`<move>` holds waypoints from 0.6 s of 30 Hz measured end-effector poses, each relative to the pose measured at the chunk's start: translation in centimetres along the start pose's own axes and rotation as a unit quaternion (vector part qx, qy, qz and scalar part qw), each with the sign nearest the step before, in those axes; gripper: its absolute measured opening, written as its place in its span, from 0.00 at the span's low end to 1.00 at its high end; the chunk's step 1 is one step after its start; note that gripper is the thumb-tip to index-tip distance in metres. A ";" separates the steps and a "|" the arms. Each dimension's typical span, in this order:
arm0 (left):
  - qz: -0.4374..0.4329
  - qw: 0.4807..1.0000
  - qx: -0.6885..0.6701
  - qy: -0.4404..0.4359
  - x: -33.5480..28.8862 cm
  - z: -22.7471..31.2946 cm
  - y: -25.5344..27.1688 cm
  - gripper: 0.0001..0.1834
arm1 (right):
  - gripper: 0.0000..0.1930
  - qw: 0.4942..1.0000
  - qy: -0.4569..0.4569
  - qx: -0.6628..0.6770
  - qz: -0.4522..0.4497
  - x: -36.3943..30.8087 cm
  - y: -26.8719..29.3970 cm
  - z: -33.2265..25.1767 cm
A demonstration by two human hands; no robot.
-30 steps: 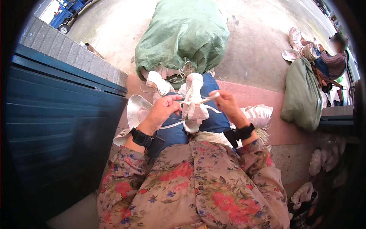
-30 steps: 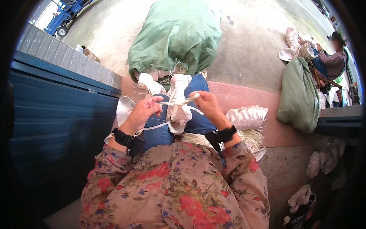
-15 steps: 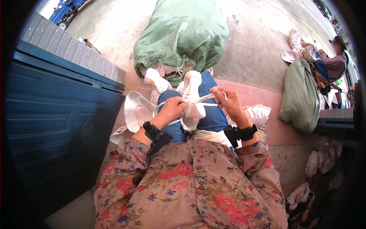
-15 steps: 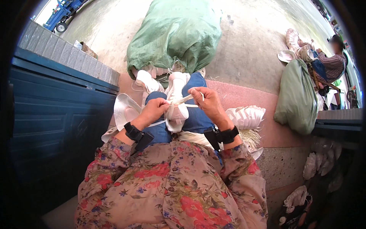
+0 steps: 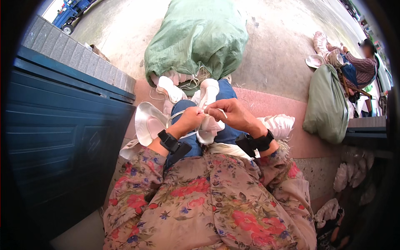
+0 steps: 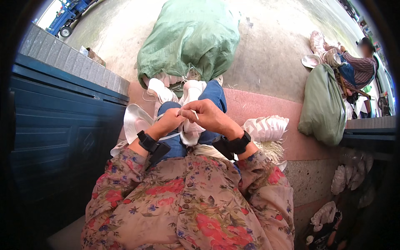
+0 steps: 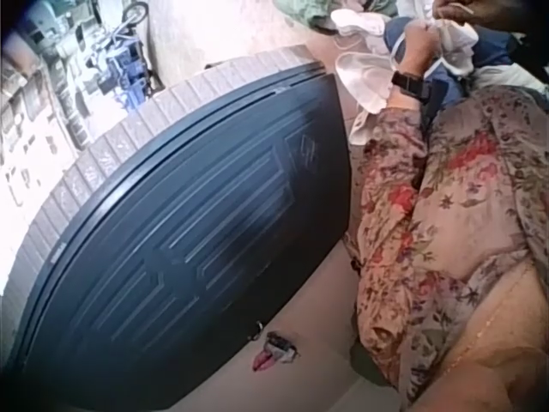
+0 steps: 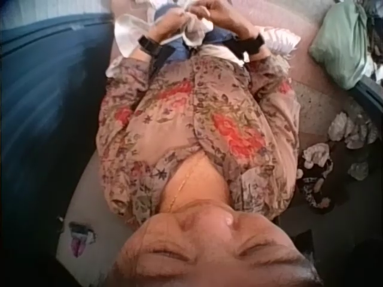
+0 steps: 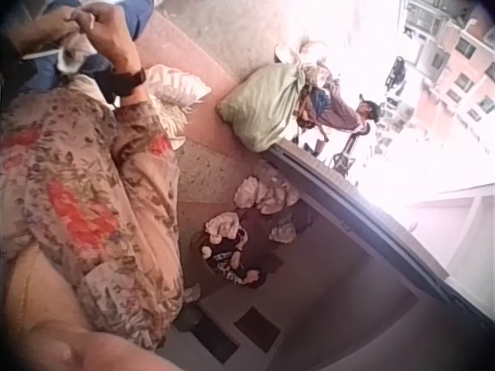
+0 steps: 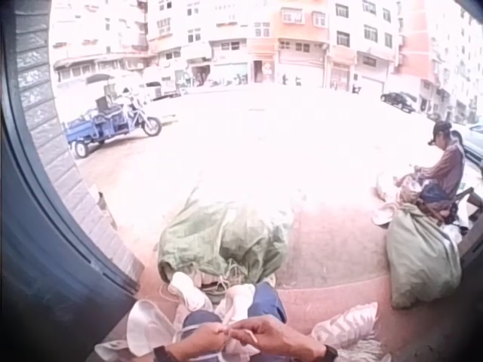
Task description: Manually thread laces through the eyelets of shoe uppers and tie them together in bundles.
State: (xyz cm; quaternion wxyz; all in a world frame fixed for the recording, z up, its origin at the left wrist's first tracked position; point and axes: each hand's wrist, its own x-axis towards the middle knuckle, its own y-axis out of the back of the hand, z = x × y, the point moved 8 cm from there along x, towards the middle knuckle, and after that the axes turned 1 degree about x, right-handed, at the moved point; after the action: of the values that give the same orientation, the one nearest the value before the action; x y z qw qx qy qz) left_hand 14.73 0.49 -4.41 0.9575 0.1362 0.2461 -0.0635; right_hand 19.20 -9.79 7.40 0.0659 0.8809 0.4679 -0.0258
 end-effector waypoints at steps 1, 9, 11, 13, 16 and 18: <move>0.019 0.999 0.033 -0.025 0.0 0.5 0.1 0.10 | 0.12 1.000 0.017 0.016 0.015 0.0 0.3 0.0; 0.001 0.980 -0.176 0.092 0.2 -1.7 -0.8 0.08 | 0.12 0.987 -0.023 0.106 0.114 -1.6 3.9 2.4; 0.001 0.975 -0.197 0.101 0.2 -2.0 -0.8 0.08 | 0.12 0.984 -0.022 0.119 0.132 -2.1 4.5 3.2; -0.003 0.966 -0.230 0.117 -0.1 -2.3 -0.9 0.08 | 0.12 0.980 -0.020 0.131 0.149 -2.3 4.9 3.5; -0.005 0.972 -0.211 0.103 -0.1 -2.1 -1.2 0.08 | 0.12 0.974 -0.033 0.139 0.178 -2.5 5.2 3.8; 0.049 0.988 -0.145 0.026 0.2 -0.7 -1.6 0.09 | 0.12 0.973 -0.013 0.167 0.158 -1.9 4.4 3.5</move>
State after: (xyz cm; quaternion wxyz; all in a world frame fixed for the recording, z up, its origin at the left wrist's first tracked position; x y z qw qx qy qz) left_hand 14.25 -0.81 -5.47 0.9623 0.0096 0.2707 0.0233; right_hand 21.87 -14.30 4.55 -0.0730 0.9419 0.3107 -0.1048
